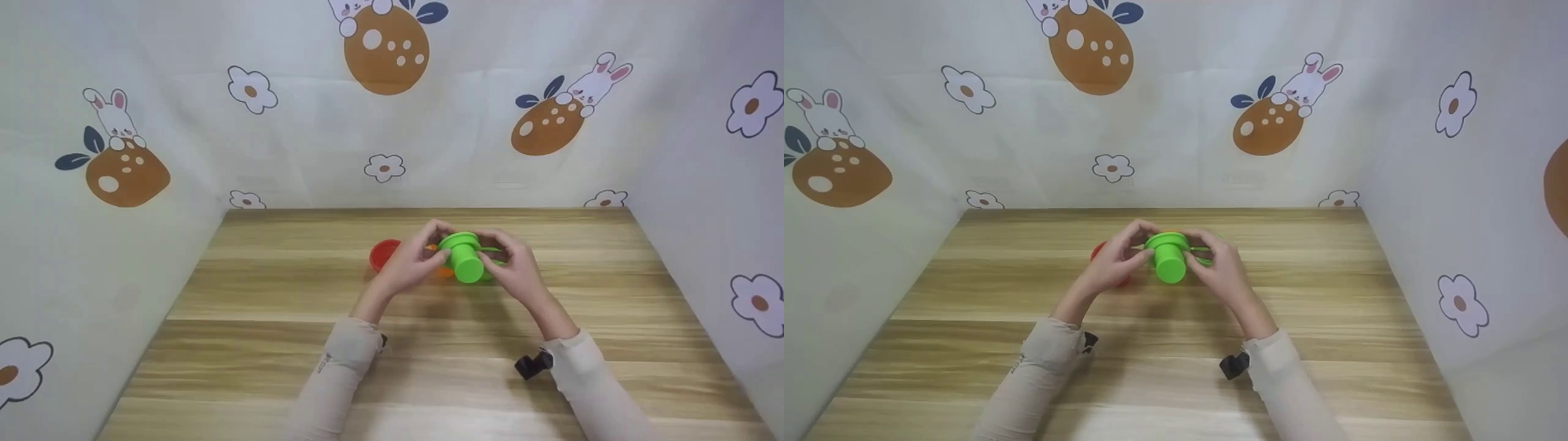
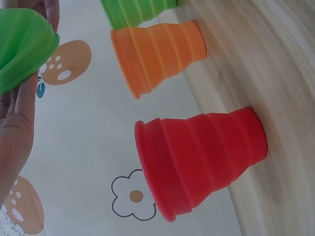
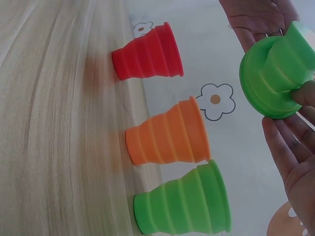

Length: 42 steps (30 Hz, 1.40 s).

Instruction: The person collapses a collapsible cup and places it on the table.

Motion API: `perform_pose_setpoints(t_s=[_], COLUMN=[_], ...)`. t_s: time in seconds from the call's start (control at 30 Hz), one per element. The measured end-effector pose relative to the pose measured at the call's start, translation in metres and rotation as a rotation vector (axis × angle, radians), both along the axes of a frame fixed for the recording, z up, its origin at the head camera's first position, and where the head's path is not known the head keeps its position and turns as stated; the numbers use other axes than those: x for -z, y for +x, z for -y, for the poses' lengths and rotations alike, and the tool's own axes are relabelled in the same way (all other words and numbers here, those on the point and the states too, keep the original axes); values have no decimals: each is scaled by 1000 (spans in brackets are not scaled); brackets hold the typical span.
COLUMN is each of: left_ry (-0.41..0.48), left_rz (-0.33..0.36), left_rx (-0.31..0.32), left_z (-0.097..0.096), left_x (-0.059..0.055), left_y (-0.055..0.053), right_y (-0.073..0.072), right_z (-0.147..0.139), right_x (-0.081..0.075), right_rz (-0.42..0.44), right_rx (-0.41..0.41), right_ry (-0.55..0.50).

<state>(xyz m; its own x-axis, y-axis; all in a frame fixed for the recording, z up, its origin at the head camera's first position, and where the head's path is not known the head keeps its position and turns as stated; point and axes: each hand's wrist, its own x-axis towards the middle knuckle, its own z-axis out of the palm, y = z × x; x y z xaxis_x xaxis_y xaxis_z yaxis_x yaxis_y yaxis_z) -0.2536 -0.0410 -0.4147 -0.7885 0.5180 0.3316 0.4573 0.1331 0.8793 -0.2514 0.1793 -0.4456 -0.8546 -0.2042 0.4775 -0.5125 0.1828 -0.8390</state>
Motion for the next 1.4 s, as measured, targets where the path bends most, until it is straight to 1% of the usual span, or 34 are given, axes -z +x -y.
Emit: perform_pose_setpoints(t_s=[0.23,0.43,0.53,0.63,0.73,0.9,1.03,1.17,1.23,1.3,1.33,1.4], left_ry=[19,52,70,75,62,-3,-105,-206,-233,-248,-249,-243], left_rz=[13,3,4,8,18,39,22,0,2,3,5,5], left_rx=[3,17,35,46,37,-8,-50,-84,-97,-103,-104,-111], left_z=[2,4,5,5,6,5,2,-1,-2,-3,-2,-1], left_x=[0,0,0,1,3,6,7,5,3,2,1,1], left_y=[1,1,1,1,0,0,0,1,2,2,2,2], right_y=[0,1,2,3,3,4,4,2,1,1,1,1], right_z=[0,0,0,2,5,7,9,9,8,7,7,6], right_x=[4,8,8,8,7,7,6,7,8,10,11,12], right_rz=[-4,2,-4,-28,-71,-166,-282,-396,-409,-387,-366,-296], right_rx=[7,22,50,90,133,198,200,195,188,169,156,123], right_ry=[-26,-74,-95,-108,-78,44,156,243,252,233,215,168])
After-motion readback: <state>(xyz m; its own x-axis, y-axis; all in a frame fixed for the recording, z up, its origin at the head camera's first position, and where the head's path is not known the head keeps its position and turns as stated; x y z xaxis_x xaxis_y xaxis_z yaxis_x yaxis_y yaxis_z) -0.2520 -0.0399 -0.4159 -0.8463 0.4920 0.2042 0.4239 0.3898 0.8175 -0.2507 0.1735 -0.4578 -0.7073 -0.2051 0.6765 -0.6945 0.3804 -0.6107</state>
